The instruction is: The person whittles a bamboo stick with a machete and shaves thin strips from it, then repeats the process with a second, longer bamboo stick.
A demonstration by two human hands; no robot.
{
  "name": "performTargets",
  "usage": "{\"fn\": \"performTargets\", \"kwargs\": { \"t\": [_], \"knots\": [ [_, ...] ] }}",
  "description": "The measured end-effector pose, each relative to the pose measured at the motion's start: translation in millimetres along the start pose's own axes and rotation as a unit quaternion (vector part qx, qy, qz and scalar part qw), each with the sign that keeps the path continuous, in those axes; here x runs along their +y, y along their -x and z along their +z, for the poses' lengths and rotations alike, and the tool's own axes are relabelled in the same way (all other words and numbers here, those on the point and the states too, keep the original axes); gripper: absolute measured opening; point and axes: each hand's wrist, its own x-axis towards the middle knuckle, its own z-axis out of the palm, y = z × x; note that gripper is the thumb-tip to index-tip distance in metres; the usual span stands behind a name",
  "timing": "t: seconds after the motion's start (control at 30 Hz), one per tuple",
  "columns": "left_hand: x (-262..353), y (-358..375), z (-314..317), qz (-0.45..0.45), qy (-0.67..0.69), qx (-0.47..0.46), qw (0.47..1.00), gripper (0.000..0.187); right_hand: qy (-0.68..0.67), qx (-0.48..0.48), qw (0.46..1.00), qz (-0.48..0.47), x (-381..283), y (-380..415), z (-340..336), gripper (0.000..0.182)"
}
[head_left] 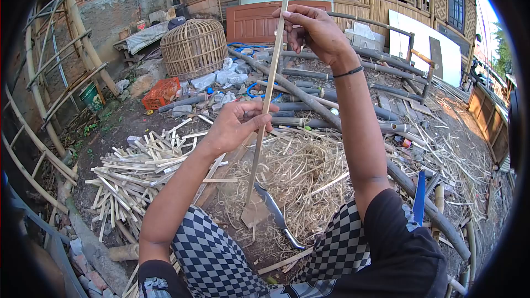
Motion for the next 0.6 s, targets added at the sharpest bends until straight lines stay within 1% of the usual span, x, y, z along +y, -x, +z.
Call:
{"fn": "performTargets", "kwargs": {
  "t": [0.13,0.17,0.23,0.27,0.33,0.37,0.43,0.47,0.5,0.53,0.57,0.6],
  "knots": [
    [-3.1,-0.9,0.4,0.01,-0.012,-0.006,1.0,0.034,0.012,-0.006,1.0,0.006,-0.7,2.0,-1.4,0.029],
    [-3.9,-0.8,0.4,0.01,0.006,-0.002,1.0,0.034,0.012,-0.006,1.0,0.007,-0.3,2.3,-0.9,0.029],
    [-9.7,-1.1,0.0,0.005,0.027,0.004,1.0,0.033,0.014,0.005,1.0,-0.017,5.0,1.1,-1.6,0.027],
    [-16.1,-3.7,-3.0,0.003,0.101,-0.002,0.995,0.033,0.011,0.003,1.0,-0.012,8.2,-1.7,-1.3,0.027],
    [-20.0,-7.5,-2.8,0.011,0.231,-0.003,0.973,0.028,-0.028,0.04,0.999,-0.014,22.5,-6.7,-2.1,0.031],
    [-21.1,-7.9,-4.5,0.004,0.234,0.001,0.972,0.028,-0.033,0.038,0.999,-0.006,36.8,-4.6,3.8,0.031],
    [-20.7,-5.0,-11.3,-0.008,0.256,0.059,0.965,0.027,-0.117,0.09,0.988,0.042,93.0,-1.1,22.0,0.039],
    [-18.1,-4.5,-9.6,-0.018,0.263,0.089,0.961,0.026,-0.061,0.073,0.987,0.131,132.0,13.5,38.3,0.044],
    [-22.1,-2.2,-13.2,-0.022,0.26,0.091,0.961,0.026,0.019,0.033,0.978,0.204,181.5,38.8,59.8,0.043],
    [-27.4,-1.8,-18.4,-0.02,0.285,0.085,0.954,0.026,0.151,-0.066,0.962,0.218,252.3,76.0,75.4,0.041],
    [-28.8,-3.4,-25.5,-0.013,0.309,0.079,0.948,0.027,0.174,-0.207,0.912,0.307,279.2,126.9,90.4,0.041],
    [-26.0,-1.8,-25.5,-0.022,0.312,0.09,0.946,0.027,0.294,-0.341,0.822,0.349,309.9,173.1,103.2,0.037]
  ]
}}
